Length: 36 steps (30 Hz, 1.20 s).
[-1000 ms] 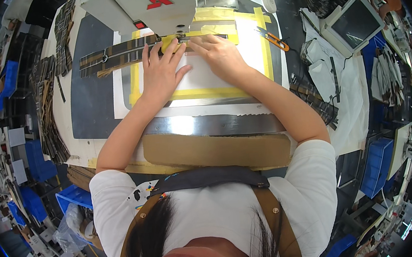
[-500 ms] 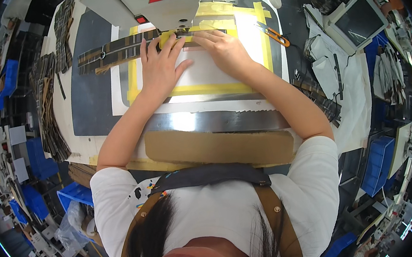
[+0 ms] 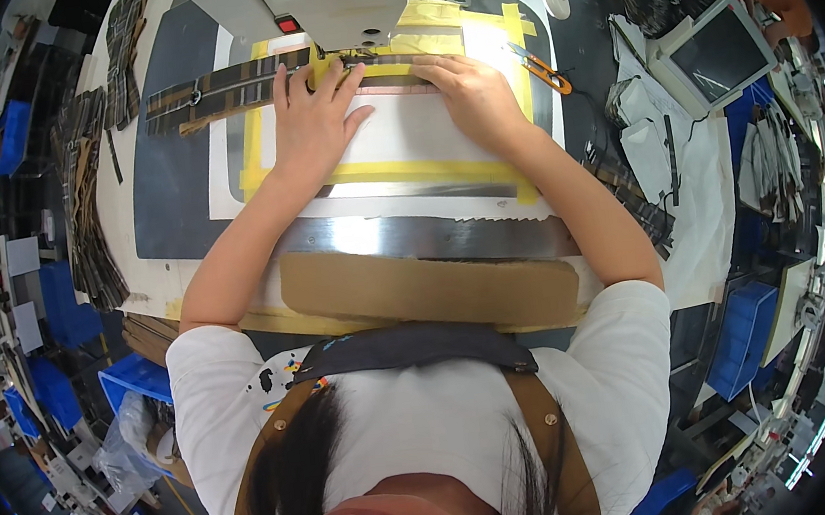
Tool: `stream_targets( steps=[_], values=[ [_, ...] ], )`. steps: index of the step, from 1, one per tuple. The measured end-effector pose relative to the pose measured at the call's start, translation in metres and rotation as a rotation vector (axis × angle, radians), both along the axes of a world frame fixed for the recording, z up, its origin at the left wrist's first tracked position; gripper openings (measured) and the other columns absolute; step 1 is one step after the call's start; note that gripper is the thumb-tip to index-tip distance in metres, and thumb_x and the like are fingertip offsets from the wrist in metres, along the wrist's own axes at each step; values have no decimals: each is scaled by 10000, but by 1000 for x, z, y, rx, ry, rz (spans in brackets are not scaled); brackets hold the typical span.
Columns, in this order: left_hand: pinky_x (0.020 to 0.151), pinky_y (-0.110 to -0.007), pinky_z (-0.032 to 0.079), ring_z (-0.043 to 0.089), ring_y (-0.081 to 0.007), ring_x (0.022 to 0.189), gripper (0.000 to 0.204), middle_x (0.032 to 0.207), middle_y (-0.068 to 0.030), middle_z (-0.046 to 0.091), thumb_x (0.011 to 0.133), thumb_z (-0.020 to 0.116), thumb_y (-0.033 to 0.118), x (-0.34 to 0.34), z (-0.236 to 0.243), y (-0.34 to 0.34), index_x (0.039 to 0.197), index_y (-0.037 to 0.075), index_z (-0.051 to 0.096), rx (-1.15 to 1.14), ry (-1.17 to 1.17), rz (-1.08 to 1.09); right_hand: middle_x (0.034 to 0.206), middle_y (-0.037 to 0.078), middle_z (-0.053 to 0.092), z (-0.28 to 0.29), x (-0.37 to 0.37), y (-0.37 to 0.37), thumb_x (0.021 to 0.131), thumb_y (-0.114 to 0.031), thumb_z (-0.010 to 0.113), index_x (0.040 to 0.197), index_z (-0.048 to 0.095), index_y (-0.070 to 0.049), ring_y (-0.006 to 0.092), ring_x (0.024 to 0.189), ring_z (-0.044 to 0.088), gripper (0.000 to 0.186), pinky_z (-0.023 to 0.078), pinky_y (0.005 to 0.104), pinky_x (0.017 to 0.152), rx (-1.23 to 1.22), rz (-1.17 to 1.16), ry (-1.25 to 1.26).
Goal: The person operates an industrial sewing machine to sew plaid fabric strips, aligning them by hand as they are fed through the machine.
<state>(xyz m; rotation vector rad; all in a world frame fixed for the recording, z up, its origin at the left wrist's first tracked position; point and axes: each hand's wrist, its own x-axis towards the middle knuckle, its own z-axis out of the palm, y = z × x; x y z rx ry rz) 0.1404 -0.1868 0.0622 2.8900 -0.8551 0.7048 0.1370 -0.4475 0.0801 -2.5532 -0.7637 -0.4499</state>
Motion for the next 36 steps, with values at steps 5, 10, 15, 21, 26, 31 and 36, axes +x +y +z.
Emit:
stream_targets(
  steps=[5,10,15,21,26,31,36],
  values=[
    [1233,-599,270,550,-344,1276,578,1412,-48,634,946,721,466,1,3,0,1464,226,627,11,17,-2,1257,98,763,-5,2,-7,883,46,678,1188,769,-30,303,1160,722,327,552,423,1078,-22,21,-97],
    [1238,-600,263,538,-354,1283,578,1411,-53,629,940,719,481,1,-3,8,1445,213,635,-14,3,-18,1232,97,767,-5,3,1,854,47,688,1181,769,-33,296,1155,714,346,510,455,1136,-65,35,-108],
    [1238,-592,267,534,-361,1305,565,1458,-58,624,960,709,451,0,0,10,1467,214,627,-16,55,-9,1235,106,764,-7,3,1,843,65,681,1184,764,-36,307,1156,713,365,516,457,1128,-31,43,-127],
    [1234,-597,280,540,-347,1271,563,1406,-60,628,934,727,460,3,-1,14,1424,192,654,-37,-6,-29,1247,113,760,-4,2,2,855,79,648,1208,741,-29,317,1172,710,381,528,444,1108,1,56,-93],
    [1230,-597,288,539,-354,1272,557,1410,-61,629,934,729,454,3,-1,17,1420,190,660,-54,-7,-34,1222,121,746,-7,2,4,826,11,650,1150,742,10,311,1151,707,337,573,405,996,-9,63,-182],
    [1227,-599,292,537,-363,1277,555,1412,-67,631,935,730,450,4,-3,21,1419,188,663,-45,-7,-29,1221,121,737,-8,1,9,825,13,647,1157,736,11,309,1156,700,344,572,408,999,-18,60,-193],
    [1234,-582,271,533,-382,1302,528,1461,-83,616,980,688,430,2,0,29,1454,202,635,-50,26,-24,1210,123,732,-6,3,14,823,21,642,1154,734,10,312,1103,696,344,546,417,1034,-2,98,-216]
  ],
)
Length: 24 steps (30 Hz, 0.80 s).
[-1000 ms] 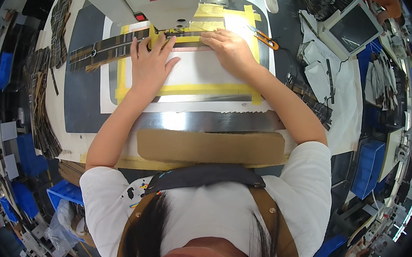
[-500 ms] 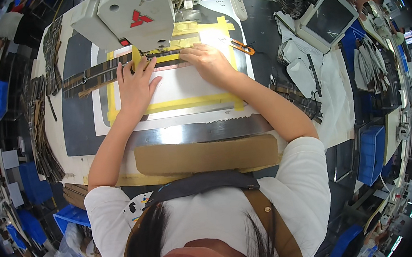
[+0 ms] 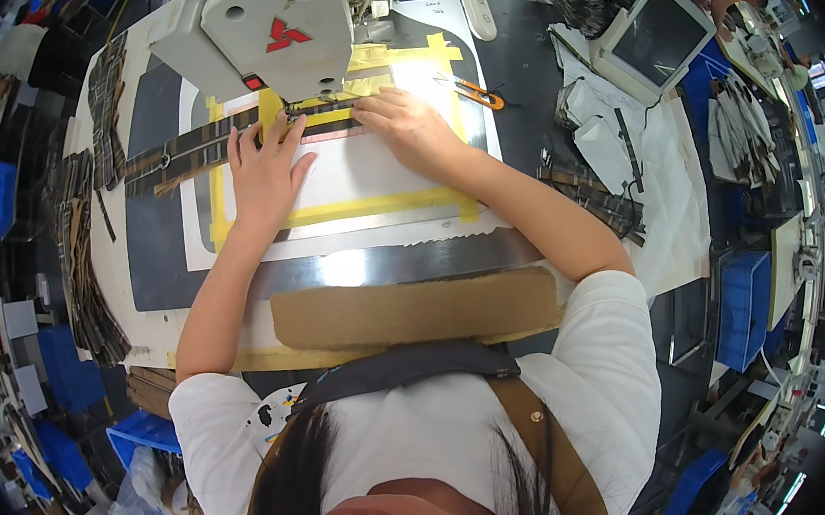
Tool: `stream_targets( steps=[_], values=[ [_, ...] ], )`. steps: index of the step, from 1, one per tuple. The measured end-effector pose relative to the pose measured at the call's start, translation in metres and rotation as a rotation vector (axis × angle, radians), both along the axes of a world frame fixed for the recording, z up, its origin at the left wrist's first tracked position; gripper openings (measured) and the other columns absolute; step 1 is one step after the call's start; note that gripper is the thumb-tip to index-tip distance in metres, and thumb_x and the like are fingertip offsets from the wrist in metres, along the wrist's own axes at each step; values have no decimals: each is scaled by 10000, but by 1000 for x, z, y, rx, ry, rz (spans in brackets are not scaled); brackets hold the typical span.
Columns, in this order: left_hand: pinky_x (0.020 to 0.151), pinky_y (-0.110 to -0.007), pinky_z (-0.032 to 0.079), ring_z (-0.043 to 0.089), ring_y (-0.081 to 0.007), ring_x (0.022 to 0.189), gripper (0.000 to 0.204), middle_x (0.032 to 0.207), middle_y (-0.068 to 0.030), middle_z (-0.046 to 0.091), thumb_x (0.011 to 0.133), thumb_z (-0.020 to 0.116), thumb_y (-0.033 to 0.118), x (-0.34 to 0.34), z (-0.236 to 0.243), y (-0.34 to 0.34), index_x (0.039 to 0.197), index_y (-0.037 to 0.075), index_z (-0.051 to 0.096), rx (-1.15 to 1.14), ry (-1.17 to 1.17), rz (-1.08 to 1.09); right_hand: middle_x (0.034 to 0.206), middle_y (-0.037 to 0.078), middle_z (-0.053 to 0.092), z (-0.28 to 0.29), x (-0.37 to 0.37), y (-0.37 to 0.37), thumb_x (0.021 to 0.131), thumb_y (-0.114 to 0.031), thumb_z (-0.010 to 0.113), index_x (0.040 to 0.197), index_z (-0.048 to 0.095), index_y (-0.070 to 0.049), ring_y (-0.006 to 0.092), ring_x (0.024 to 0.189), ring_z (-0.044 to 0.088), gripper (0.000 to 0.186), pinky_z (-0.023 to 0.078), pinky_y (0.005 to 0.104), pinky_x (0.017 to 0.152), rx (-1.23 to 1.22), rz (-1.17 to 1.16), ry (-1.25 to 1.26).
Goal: The person operates an industrial sewing machine to sew plaid fabric strips, aligning them by hand as they are fed through the machine.
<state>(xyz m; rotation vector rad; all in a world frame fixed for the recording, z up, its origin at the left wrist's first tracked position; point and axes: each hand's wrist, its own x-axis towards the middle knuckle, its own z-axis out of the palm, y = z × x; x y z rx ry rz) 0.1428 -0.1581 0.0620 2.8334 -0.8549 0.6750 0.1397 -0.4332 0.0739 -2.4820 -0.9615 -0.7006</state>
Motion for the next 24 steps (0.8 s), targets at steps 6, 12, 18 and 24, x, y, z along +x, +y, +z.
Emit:
stream_targets(
  steps=[6,12,18,24],
  values=[
    [1231,-577,280,535,-372,1311,544,1462,-80,617,970,701,424,3,-2,1,1466,215,621,4,4,4,1227,38,765,5,0,-5,866,15,695,1177,783,-46,265,1152,597,329,475,447,1083,-72,-115,88],
    [1224,-578,291,542,-365,1302,560,1452,-75,621,955,721,420,3,-1,7,1468,219,622,1,-12,-1,1202,32,776,3,3,-8,870,2,702,1181,789,-73,264,1126,606,332,444,459,1091,-83,-96,77],
    [1217,-587,304,541,-373,1267,536,1423,-68,618,932,742,412,5,-2,12,1414,192,660,-5,-37,-6,1208,32,774,3,4,-4,879,-7,700,1178,785,-67,266,1130,612,317,440,465,1090,-78,-83,49],
    [1225,-588,292,544,-375,1284,538,1435,-69,617,948,718,433,6,-3,16,1431,205,653,16,-40,0,1211,33,775,4,6,-1,896,-26,694,1185,782,-67,267,1135,611,304,420,481,1116,-92,-79,52]
  ],
)
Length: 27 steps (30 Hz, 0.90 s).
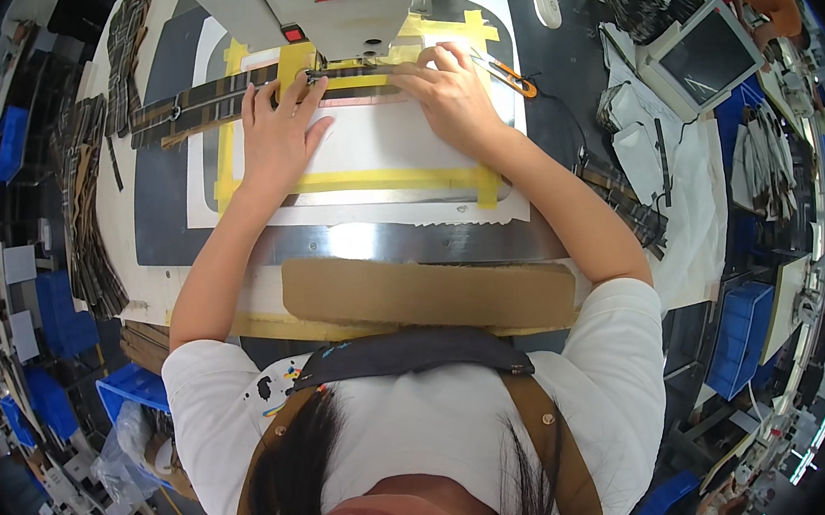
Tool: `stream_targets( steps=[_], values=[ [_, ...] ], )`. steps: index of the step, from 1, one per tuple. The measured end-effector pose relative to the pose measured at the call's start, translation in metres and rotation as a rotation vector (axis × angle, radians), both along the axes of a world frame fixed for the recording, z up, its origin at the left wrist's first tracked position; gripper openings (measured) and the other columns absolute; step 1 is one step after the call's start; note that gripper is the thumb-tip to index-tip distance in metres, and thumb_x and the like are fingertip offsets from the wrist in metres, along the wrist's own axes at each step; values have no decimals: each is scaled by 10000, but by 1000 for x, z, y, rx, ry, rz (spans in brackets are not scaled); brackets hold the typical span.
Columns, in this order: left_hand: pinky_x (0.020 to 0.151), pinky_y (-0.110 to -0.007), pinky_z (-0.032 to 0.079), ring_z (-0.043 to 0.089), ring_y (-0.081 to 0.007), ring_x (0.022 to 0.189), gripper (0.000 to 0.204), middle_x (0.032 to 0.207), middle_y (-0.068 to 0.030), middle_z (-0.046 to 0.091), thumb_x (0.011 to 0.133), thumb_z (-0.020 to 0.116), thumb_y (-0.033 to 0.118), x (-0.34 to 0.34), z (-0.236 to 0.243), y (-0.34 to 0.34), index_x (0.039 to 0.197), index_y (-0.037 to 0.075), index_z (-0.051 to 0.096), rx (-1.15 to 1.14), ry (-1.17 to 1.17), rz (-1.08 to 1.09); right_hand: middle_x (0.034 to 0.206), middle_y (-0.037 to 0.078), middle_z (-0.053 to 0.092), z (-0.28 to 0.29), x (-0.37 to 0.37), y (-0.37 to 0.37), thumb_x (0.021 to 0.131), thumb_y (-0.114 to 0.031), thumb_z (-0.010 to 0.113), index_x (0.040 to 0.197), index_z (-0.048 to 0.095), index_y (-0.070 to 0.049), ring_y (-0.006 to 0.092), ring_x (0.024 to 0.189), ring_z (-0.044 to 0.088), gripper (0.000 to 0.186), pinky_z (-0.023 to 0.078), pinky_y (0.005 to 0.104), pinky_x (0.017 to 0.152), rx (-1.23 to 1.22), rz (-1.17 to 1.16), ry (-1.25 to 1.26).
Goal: The person operates an industrial sewing machine to sew plaid fabric strips, aligning them by hand as they are fed through the machine.
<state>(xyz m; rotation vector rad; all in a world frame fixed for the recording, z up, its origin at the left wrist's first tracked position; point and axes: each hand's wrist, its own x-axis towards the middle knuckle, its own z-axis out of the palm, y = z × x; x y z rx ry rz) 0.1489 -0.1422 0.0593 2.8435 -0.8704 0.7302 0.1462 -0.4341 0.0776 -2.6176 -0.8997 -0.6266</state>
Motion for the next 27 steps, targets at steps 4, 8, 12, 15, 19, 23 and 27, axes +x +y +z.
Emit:
stream_targets(
  steps=[4,8,12,15,19,23,27],
  values=[
    [1226,-590,289,539,-374,1294,532,1443,-62,613,956,708,425,-1,1,2,1438,210,647,13,5,16,1228,27,772,-2,0,1,909,-30,688,1194,781,-72,262,1133,610,302,405,489,1138,-14,2,1],
    [1228,-594,284,533,-370,1300,494,1443,-61,611,959,708,366,-2,3,4,1424,208,652,10,20,21,1237,19,771,-4,0,3,910,-34,689,1202,779,-79,255,1128,611,309,400,490,1147,-10,9,3],
    [1227,-599,283,534,-369,1296,474,1442,-64,610,955,709,332,-2,3,3,1408,202,658,7,15,48,1249,14,768,-6,0,6,889,-25,698,1216,771,-71,244,1093,616,339,418,469,1111,-28,5,-12],
    [1234,-577,278,545,-387,1316,470,1463,-87,616,993,660,309,-4,5,4,1450,199,634,18,45,70,1266,11,761,-7,-1,9,870,-13,704,1230,759,-61,239,1072,618,368,430,450,1082,-32,8,-13],
    [1234,-580,272,542,-387,1322,468,1462,-89,619,995,657,311,-3,4,8,1449,201,635,-6,43,65,1241,25,757,-8,0,15,791,22,689,1160,759,-28,232,1028,615,379,452,415,1036,7,28,-67],
    [1240,-578,265,535,-380,1334,468,1466,-82,618,999,651,313,-2,1,11,1454,209,633,-7,44,76,1244,27,756,-5,-1,17,788,32,685,1164,756,-31,233,1019,616,388,451,411,1023,15,39,-75],
    [1245,-577,257,529,-375,1343,472,1469,-74,617,998,651,316,-2,2,14,1460,218,631,-21,53,73,1246,31,756,-8,0,19,791,45,681,1178,752,-28,225,984,619,400,450,405,990,49,44,-46]
  ],
)
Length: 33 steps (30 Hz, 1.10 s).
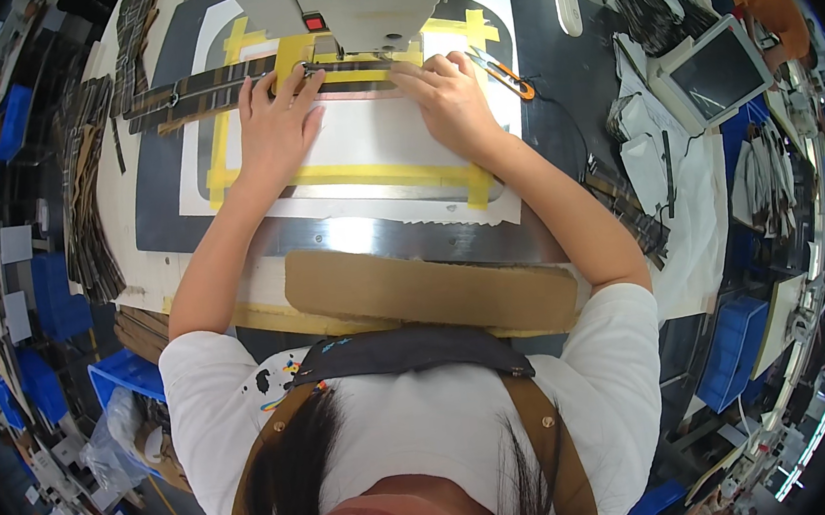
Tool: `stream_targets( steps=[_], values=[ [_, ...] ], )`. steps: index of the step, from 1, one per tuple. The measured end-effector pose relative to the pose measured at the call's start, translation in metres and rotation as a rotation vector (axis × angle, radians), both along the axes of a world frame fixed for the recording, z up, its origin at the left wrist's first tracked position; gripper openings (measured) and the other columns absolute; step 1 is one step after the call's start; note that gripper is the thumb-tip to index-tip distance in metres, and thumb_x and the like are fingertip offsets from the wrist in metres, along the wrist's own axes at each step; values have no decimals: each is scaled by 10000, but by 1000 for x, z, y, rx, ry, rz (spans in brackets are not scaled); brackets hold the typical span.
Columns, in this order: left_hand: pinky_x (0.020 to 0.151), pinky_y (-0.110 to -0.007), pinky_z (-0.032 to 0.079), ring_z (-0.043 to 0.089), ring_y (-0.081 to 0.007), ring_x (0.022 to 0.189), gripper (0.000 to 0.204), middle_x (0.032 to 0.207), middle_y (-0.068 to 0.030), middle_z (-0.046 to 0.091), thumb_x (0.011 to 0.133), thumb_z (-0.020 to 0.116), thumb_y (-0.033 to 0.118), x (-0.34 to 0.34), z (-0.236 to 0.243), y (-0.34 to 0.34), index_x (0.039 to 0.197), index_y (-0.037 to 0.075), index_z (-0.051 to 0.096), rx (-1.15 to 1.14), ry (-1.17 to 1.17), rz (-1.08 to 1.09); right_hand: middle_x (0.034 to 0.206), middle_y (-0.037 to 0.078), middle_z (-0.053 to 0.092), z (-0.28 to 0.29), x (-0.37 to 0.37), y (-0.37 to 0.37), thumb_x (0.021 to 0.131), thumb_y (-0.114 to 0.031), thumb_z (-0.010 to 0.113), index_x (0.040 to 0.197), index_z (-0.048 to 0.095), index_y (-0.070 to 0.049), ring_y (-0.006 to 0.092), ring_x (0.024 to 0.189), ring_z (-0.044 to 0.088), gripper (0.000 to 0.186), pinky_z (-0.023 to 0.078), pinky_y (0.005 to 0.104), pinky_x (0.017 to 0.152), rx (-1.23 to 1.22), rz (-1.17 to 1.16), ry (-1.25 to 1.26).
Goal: The person operates an industrial sewing machine to sew plaid fabric strips, aligning them by hand as they are fed through the machine.
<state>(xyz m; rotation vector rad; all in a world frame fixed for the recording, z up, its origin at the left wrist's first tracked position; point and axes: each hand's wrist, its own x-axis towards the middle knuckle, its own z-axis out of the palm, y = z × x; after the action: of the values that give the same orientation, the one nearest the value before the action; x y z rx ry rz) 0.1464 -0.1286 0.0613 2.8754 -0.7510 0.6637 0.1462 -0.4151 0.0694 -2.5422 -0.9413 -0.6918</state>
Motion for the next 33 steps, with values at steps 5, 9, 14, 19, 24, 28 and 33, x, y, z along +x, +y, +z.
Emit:
stream_targets(
  steps=[5,9,14,19,24,28,33],
  values=[
    [1234,-594,273,532,-378,1318,463,1451,-63,616,970,678,318,2,-3,5,1420,209,653,-19,-31,-11,1250,40,755,-1,2,2,798,53,678,1180,750,-26,215,936,622,396,449,399,954,40,16,32],
    [1240,-595,265,527,-378,1322,467,1453,-65,614,974,671,322,3,-4,7,1426,207,650,-30,-31,-18,1295,50,752,-2,2,3,858,55,664,1240,734,-21,228,917,646,396,447,405,956,-1,7,78],
    [1246,-586,260,521,-359,1350,485,1463,-68,619,993,660,326,3,-3,7,1468,234,627,-4,2,0,1267,62,746,-2,2,5,794,55,676,1246,697,-1,231,816,637,456,468,368,896,-25,36,6],
    [1244,-588,260,520,-363,1352,485,1464,-75,617,996,653,330,2,-3,6,1470,233,624,1,-4,-3,1419,73,696,-4,-1,-1,863,46,666,1317,703,-25,250,823,658,461,519,333,821,-96,-13,163],
    [1240,-602,264,524,-383,1322,465,1437,-72,616,976,672,333,3,-4,6,1420,197,654,-18,-39,-14,1429,66,690,-6,-1,-2,856,32,667,1343,689,-31,262,744,640,492,551,342,798,-109,-16,179],
    [1240,-603,262,526,-382,1324,463,1442,-68,614,976,674,331,3,-4,8,1418,197,655,-8,-35,-12,1431,58,690,-7,1,0,860,17,669,1345,688,-31,266,702,625,487,562,345,772,-113,-17,178],
    [1240,-603,259,526,-382,1327,463,1450,-67,611,974,675,328,3,-4,9,1417,195,655,-8,-26,-8,1433,46,689,-8,1,1,859,21,668,1344,688,-31,264,689,621,489,564,340,760,-108,-13,167]
  ],
)
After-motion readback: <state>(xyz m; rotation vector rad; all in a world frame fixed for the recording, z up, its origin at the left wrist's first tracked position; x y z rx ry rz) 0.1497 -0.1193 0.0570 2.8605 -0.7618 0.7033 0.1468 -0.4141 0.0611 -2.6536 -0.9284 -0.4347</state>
